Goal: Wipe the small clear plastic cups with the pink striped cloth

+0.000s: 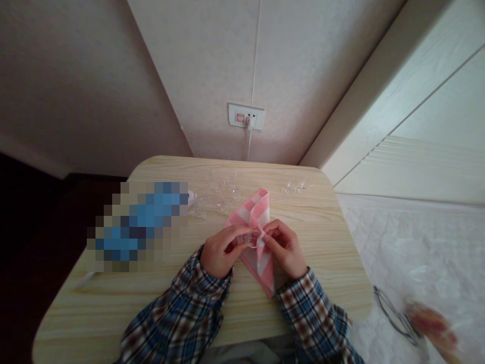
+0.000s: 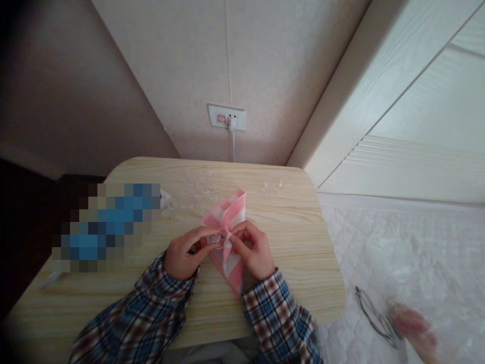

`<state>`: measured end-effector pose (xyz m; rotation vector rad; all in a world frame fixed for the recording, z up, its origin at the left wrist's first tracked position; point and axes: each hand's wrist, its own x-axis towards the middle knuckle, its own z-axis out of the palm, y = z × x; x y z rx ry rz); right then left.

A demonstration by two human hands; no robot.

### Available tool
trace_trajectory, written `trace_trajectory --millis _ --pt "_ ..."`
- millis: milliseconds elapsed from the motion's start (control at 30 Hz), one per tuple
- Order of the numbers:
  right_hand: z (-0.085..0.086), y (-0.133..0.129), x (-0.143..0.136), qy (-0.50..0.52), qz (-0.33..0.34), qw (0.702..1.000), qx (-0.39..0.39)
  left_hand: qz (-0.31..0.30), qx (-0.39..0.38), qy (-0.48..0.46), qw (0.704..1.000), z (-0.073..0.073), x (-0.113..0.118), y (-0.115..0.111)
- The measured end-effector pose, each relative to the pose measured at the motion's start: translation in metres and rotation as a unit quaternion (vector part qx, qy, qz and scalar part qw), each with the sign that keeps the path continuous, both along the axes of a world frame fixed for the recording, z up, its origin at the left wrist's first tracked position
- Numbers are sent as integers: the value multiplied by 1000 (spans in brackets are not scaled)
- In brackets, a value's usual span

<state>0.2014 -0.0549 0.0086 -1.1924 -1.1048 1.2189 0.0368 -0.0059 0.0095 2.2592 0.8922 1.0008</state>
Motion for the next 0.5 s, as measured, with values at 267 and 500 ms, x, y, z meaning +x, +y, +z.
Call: trace_trajectory --millis 267,500 --pt "-2 -1 0 1 -2 1000 1 -11 4 1 1000 -8 -2 -1" --pt "-2 -2 0 -18 -42 999 8 8 4 -1 1000 -9 -1 0"
